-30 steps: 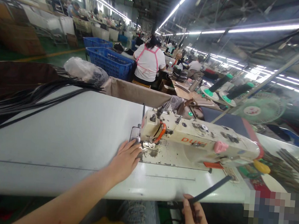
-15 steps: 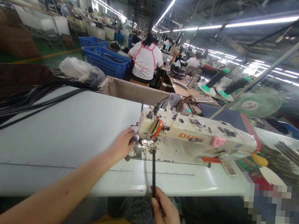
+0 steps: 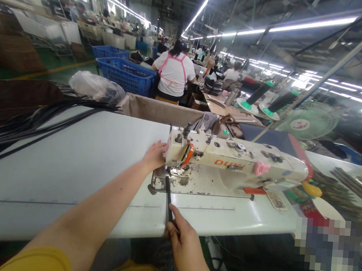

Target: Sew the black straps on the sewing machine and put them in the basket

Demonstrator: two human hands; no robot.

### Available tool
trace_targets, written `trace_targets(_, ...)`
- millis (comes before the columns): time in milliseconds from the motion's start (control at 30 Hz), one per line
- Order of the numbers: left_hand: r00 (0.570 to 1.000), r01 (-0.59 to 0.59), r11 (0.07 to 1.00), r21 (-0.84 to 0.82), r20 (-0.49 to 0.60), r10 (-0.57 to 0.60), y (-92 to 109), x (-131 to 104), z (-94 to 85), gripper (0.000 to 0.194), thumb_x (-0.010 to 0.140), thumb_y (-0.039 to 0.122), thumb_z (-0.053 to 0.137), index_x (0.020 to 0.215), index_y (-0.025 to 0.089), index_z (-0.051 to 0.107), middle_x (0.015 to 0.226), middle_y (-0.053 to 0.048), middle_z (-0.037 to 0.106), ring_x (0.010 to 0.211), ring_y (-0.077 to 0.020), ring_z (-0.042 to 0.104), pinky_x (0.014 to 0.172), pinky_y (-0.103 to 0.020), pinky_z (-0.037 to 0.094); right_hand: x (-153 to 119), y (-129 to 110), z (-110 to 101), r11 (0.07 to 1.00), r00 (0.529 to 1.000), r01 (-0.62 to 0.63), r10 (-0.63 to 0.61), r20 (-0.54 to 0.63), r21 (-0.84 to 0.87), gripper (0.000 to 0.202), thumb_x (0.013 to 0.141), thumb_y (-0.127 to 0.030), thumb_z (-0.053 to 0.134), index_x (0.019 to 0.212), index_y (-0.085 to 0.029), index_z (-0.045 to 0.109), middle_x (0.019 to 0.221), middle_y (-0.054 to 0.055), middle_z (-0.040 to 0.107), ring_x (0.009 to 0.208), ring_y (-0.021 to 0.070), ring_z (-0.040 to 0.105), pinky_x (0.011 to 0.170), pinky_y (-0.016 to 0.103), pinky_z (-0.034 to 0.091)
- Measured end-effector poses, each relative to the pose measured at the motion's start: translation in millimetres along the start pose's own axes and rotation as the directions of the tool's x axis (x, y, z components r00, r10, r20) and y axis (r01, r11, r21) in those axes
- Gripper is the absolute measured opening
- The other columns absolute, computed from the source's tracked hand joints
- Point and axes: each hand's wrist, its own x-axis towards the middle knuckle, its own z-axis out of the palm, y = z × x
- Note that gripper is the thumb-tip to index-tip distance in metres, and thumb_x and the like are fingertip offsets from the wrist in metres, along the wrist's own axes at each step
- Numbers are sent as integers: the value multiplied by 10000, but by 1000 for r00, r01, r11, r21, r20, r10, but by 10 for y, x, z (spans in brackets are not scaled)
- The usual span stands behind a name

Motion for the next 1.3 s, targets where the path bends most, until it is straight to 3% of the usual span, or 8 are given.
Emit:
trace_targets(300, 999, 43, 998, 34, 30, -44, 104, 38, -38, 707, 810, 282, 776, 1459, 141, 532, 1555, -197, 525, 1539, -399, 329, 1262, -581, 193, 190, -34, 26, 998, 998, -56, 55, -36, -19, 503, 974, -255, 490, 1457, -192, 613, 1304, 130, 744, 1204, 268, 707, 1041, 401, 549)
trace_targets(467, 997, 53, 998, 39, 57, -55, 124, 51, -44, 769, 748, 225, 822, 1459, 176, 532, 1576, -190, 505, 1535, -398, 348, 1272, -598, 179, 215, -37, 47, 996, 996, -78, 77, -34, -40, 514, 980, -273, 476, 1468, -170, 600, 1260, 145, 760, 1168, 275, 720, 1026, 400, 552)
trace_targets(633, 999, 31, 999, 28, 38, -32, 109, 18, -46, 653, 786, 189, 778, 1405, 138, 576, 1535, -190, 547, 1547, -388, 314, 1277, -607, 142, 237, -41, 64, 994, 995, -96, 94, -33, -56, 513, 976, -268, 476, 1465, -178, 602, 1258, 137, 762, 1163, 278, 724, 1021, 402, 551)
trace_targets(833, 999, 3, 1000, -18, 41, -3, 35, 53, -64, 504, 818, 139, 713, 1312, 234, 693, 1402, -99, 682, 1445, -352, 479, 1270, -598, 176, 245, -39, 67, 995, 995, -96, 94, -39, -40, 513, 970, -246, 477, 1463, -188, 605, 1292, 121, 751, 1205, 265, 709, 1046, 379, 538)
trace_targets(1100, 999, 52, 997, -50, 19, -51, -12, 85, -57, 351, 820, 114, 653, 1117, 236, 794, 1341, -93, 724, 1391, -320, 539, 1271, -602, 182, 283, -89, 57, 992, 994, -106, 105, -22, -61, 520, 971, -235, 456, 1465, -154, 597, 1310, 160, 734, 1206, 311, 707, 1034, 441, 543)
trace_targets(1300, 998, 68, 991, -117, -1, -68, -19, 92, -49, 222, 789, 111, 675, 921, 233, 806, 1255, -72, 757, 1359, -305, 562, 1273, -549, 196, 312, -102, 57, 992, 995, -101, 100, -24, -70, 509, 964, -210, 454, 1447, -168, 610, 1286, 148, 746, 1176, 291, 718, 1017, 409, 549)
